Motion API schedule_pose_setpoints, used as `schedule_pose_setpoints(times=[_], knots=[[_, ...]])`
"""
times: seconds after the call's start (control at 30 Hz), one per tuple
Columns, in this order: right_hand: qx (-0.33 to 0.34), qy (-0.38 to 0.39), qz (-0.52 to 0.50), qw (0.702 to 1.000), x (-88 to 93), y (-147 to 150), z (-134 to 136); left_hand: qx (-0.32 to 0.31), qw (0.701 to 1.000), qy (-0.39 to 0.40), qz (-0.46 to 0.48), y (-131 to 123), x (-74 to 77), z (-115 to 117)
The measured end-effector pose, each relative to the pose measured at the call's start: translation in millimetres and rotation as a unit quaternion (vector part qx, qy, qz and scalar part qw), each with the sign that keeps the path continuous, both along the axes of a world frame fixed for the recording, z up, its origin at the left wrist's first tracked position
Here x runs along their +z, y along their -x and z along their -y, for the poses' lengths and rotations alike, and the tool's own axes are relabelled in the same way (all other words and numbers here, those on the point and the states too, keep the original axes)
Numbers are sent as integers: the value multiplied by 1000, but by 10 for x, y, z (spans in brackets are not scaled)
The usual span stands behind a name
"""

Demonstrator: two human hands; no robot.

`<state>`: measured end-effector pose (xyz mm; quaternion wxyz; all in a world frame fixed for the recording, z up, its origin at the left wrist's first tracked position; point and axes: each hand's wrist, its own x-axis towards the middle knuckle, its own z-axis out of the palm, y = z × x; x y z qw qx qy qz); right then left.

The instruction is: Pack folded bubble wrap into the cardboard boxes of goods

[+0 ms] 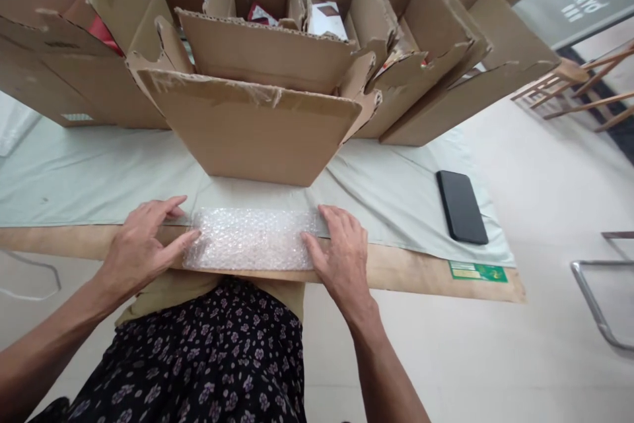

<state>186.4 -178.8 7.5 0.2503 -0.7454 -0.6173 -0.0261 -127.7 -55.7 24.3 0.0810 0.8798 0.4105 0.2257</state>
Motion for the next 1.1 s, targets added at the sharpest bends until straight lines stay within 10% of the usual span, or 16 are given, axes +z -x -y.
schedule_pose_setpoints(times=[0.27, 0.53, 0.73, 0.93, 1.1], knots=[[48, 59, 0, 997, -18, 13, -157, -30, 997, -14, -71, -57, -45, 3], [192, -96, -194, 957, 495, 282, 116, -149, 980, 128, -7, -168, 163, -107], [54, -100, -200, 973, 458, 151, 236, -139, 946, 289, 37, -97, 310, -79], [55, 2, -298, 953, 273, 64, 240, -62, 943, 299, 129, 168, 315, -43], [-18, -162, -256, 953, 841, 55, -67, -71, 959, 120, 247, -101, 861, -291]])
